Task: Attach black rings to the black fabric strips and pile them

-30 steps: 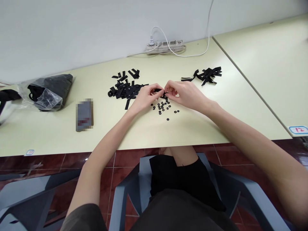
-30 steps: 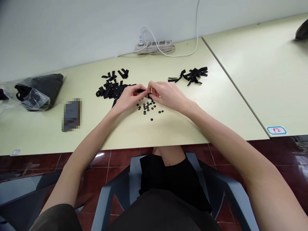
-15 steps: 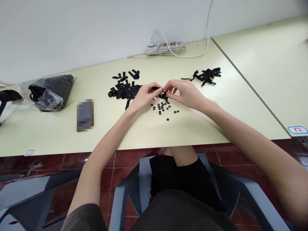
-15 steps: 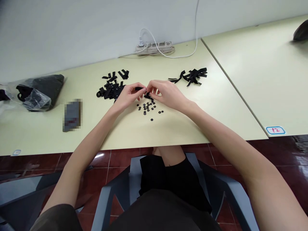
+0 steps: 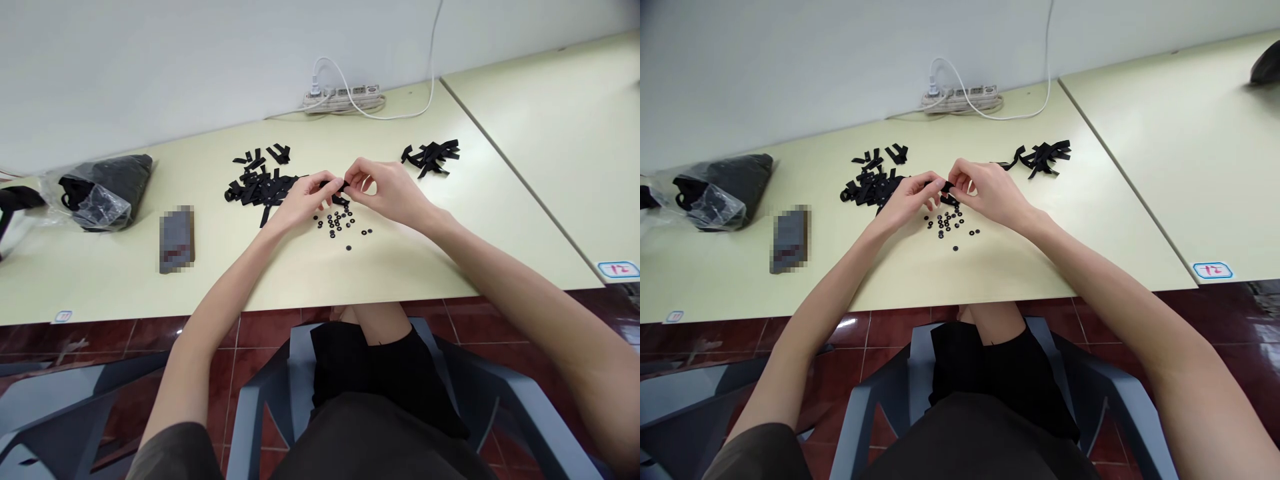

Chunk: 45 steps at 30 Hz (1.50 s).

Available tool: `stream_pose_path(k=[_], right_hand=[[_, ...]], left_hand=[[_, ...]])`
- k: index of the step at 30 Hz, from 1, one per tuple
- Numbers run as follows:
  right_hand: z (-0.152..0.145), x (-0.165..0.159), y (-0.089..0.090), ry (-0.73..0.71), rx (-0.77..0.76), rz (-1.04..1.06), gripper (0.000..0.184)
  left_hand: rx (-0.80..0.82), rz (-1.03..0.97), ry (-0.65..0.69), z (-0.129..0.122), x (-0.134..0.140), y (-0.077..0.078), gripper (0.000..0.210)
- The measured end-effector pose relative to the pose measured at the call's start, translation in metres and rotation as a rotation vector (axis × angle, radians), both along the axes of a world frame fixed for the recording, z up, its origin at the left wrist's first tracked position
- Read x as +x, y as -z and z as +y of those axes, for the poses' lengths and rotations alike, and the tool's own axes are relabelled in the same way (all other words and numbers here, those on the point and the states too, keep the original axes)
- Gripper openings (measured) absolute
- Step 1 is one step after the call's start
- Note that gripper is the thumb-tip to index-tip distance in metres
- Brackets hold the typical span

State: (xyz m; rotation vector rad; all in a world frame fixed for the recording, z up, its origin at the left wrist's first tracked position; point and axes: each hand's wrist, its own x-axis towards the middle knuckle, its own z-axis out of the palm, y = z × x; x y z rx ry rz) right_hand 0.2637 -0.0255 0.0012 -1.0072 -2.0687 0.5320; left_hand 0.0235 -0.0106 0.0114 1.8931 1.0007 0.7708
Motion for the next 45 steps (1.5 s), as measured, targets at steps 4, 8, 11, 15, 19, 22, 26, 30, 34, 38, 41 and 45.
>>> stream_pose_path(k=[4,8,11,15,19,22,26,30,34,38,41,45], right_hand=[[-0.0010,0.0001,-0.0014,0.017,-0.010,-0.029,0.026],[-0.0022,-0.0009,-0.0019,0.028,-0.012,-0.065,0.025],[-0.0026,-0.0015,-0.0016,0.021,-0.011,-0.078,0.026],[-0.0033,-0.0017,-0.0014,0.023,-0.012,-0.091,0.026],[-0.0034,-0.0023,-0.0003,0.029,0.003,-0.088,0.022],[-0.0022,-0.0021,0.0011,0.048,-0.005,-0.092,0.022],[-0.0006,-0.0011,0.0023,0.081,-0.040,-0.114,0.026],[-0.0012,-0.0008,0.0013,0.076,-0.054,-0.116,0.028],[-0.0018,-0.0014,0.0001,0.072,-0.051,-0.105,0.028],[-0.0018,-0.0015,0.0002,0.078,-0.058,-0.121,0.024],[-0.0019,-0.0013,0.0002,0.082,-0.057,-0.140,0.021],[-0.0018,-0.0009,0.0002,0.080,-0.055,-0.153,0.022]], left_hand=[[0.004,0.005,0.009,-0.0020,0.0004,0.0001,0.035],[0.057,0.017,0.001,-0.0023,0.0007,0.0023,0.021],[0.068,0.031,0.010,-0.0025,0.0009,0.0026,0.018],[0.058,0.041,0.018,-0.0032,0.0016,0.0017,0.019],[0.054,0.043,0.012,-0.0024,0.0016,0.0021,0.020],[0.070,0.029,0.001,-0.0008,0.0004,0.0025,0.022],[0.090,0.012,-0.014,0.0015,-0.0013,0.0031,0.023],[0.090,-0.011,-0.007,0.0028,-0.0014,0.0041,0.021],[0.075,-0.031,-0.012,0.0016,-0.0005,0.0038,0.020],[0.063,-0.061,-0.028,-0.0011,-0.0005,0.0018,0.018],[0.055,-0.076,-0.029,-0.0022,-0.0008,0.0009,0.019],[0.039,-0.097,-0.017,-0.0017,0.0002,0.0015,0.016]])
